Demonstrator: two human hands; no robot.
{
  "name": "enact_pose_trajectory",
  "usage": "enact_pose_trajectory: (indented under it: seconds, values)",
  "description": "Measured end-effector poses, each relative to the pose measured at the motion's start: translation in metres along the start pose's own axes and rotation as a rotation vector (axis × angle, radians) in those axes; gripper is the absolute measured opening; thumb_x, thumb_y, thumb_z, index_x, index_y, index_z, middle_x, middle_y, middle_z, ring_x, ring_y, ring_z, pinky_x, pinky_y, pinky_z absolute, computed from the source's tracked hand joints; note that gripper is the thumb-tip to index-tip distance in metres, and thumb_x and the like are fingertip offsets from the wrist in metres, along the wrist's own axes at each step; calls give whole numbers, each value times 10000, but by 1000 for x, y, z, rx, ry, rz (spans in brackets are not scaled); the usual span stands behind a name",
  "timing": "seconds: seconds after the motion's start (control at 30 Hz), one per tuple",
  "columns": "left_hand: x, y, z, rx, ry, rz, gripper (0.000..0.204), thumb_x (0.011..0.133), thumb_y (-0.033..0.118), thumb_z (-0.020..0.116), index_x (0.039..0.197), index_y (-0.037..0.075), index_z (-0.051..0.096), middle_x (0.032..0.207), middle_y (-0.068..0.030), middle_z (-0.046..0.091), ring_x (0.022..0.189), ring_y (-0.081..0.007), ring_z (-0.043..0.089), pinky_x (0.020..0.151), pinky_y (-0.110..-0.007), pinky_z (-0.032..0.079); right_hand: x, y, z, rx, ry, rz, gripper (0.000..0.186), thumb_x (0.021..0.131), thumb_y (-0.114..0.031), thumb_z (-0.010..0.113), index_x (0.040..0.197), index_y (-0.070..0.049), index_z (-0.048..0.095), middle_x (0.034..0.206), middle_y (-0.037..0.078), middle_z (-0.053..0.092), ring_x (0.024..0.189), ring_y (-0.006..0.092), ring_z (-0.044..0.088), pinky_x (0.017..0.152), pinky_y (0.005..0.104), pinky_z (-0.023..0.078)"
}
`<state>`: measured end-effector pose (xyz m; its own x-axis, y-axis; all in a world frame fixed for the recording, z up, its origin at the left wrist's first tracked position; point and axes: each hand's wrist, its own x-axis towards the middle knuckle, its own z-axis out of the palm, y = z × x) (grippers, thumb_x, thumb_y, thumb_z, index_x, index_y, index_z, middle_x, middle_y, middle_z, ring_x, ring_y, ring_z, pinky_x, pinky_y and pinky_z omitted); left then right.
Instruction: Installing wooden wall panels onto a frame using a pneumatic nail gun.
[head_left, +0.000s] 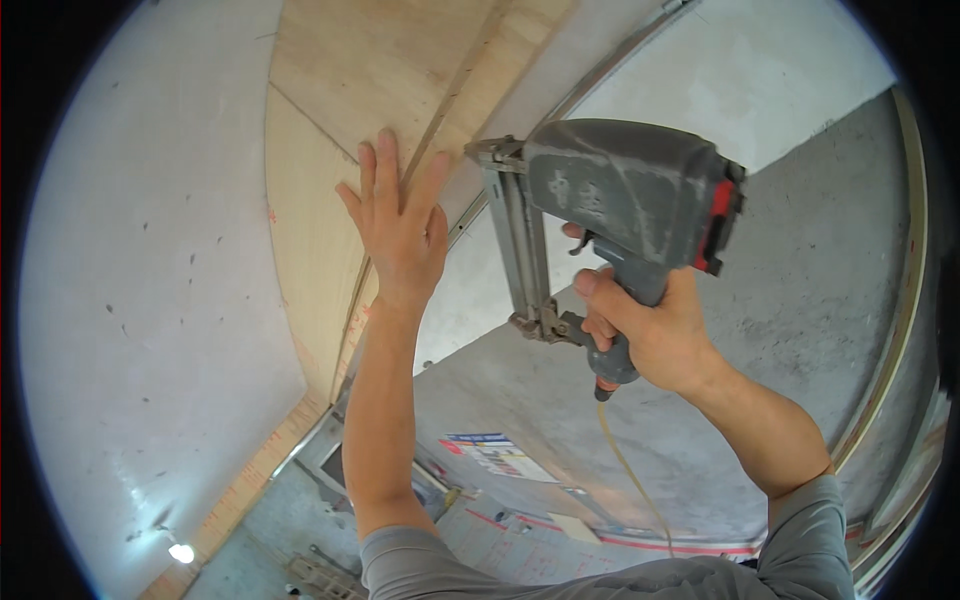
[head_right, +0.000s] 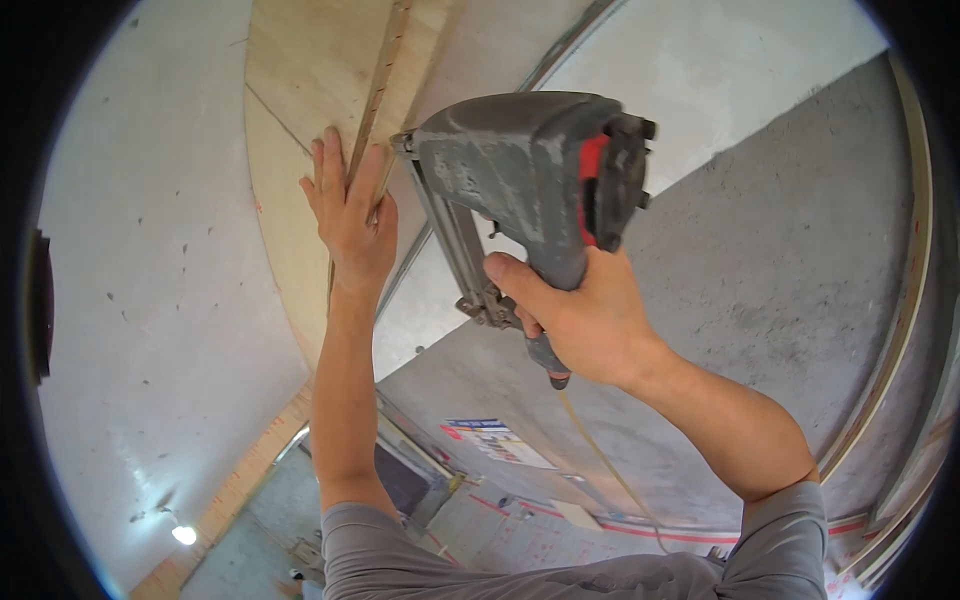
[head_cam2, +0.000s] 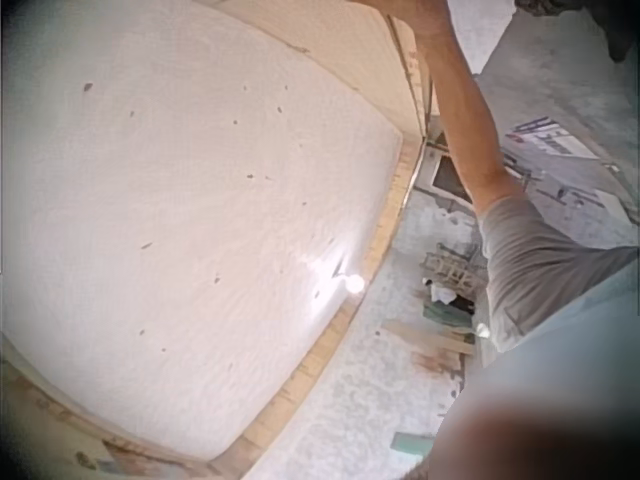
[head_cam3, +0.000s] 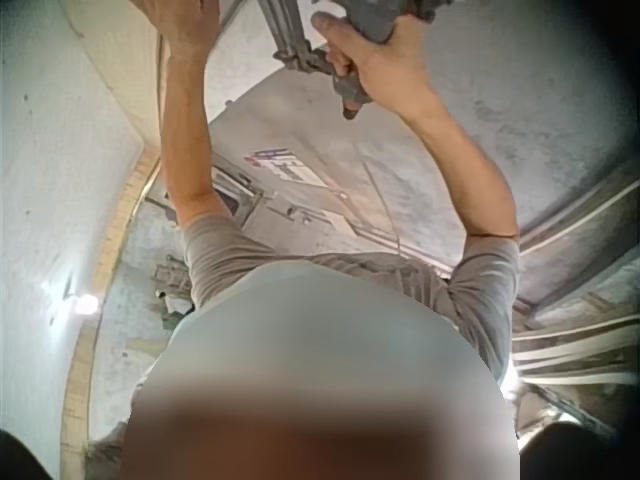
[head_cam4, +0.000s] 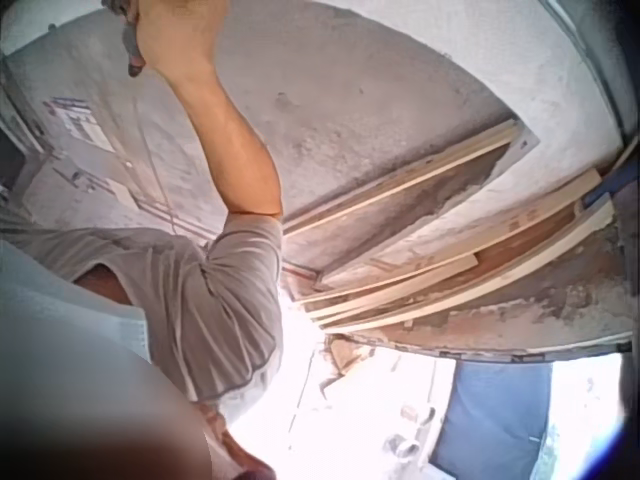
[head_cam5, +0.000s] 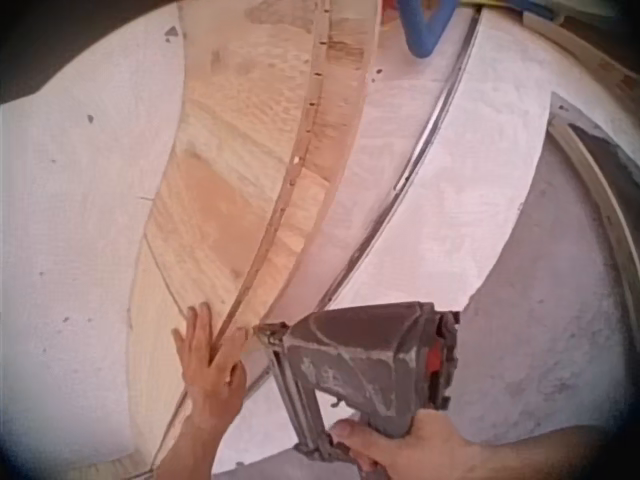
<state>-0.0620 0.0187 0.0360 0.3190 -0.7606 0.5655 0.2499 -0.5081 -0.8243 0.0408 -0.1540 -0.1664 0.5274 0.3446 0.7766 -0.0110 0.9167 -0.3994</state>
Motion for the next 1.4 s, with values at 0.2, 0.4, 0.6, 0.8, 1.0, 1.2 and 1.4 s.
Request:
enact_pose_trajectory:
  seconds: [0.2, 0.4, 0.6, 0.8, 1.0, 1.2, 1.4]
  values:
    - [-5, 0, 3, 115, 35, 71, 662, 774, -43, 656, 1325, 324, 670, 1592, -148, 401, 1417, -451, 410, 1101, -709, 201, -8, -13, -1, -523, 82, -238, 167, 982, -188, 674, 934, -35, 630, 652, -6, 549, 587, 92, 506, 559, 284, 421]
    - [-55, 77, 25, -50, 298, 188, 406, 849, 81, 719, 1233, 214, 704, 1290, -45, 675, 1126, -224, 600, 966, -443, 407, -17, -26, 3, -823, 154, -420, 268, 1004, -237, 654, 817, -53, 601, 641, -14, 545, 595, 83, 489, 567, 265, 397]
    - [12, 89, 30, -2140, 494, -1150, 172, 934, 197, 723, 824, 131, 608, 702, 48, 466, 634, -79, 407, 599, -290, 347, -23, -34, 22, -897, 321, -488, 238, 993, -195, 666, 810, -58, 597, 638, -14, 547, 595, 80, 498, 571, 273, 411]
    - [40, 90, 28, -2111, 569, -1409, 163, 888, 96, 700, 801, 130, 566, 690, 55, 439, 580, -65, 377, 524, -244, 286, -20, -33, 31, -964, 375, -437, 202, 904, -44, 722, 1085, 6, 648, 928, 38, 682, 830, 141, 632, 753, 320, 530]
    - [47, 96, 28, -2041, 669, -1419, 132, 846, 83, 735, 863, 107, 606, 682, 60, 491, 545, -52, 371, 500, -241, 279, -11, -32, 34, -1072, 321, -462, 244, 859, -6, 722, 1092, 13, 650, 979, 81, 705, 887, 151, 642, 791, 328, 535]
    - [48, 101, 37, -2055, 766, -1388, 303, 876, 25, 688, 1162, -63, 644, 1117, -79, 679, 1048, -155, 589, 941, -289, 429, -7, -17, 17, -1202, 230, -705, 119, 926, -52, 706, 1032, -8, 672, 872, 42, 678, 771, 130, 614, 676, 296, 500]
    - [52, 99, 32, -2041, 754, -1418, 283, 864, 36, 696, 1123, -69, 656, 1133, -89, 676, 1061, -148, 588, 945, -289, 431, 7, -4, -6, -1417, 172, -731, 201, 834, 18, 695, 1031, 4, 660, 990, 110, 710, 900, 226, 669, 792, 339, 533]
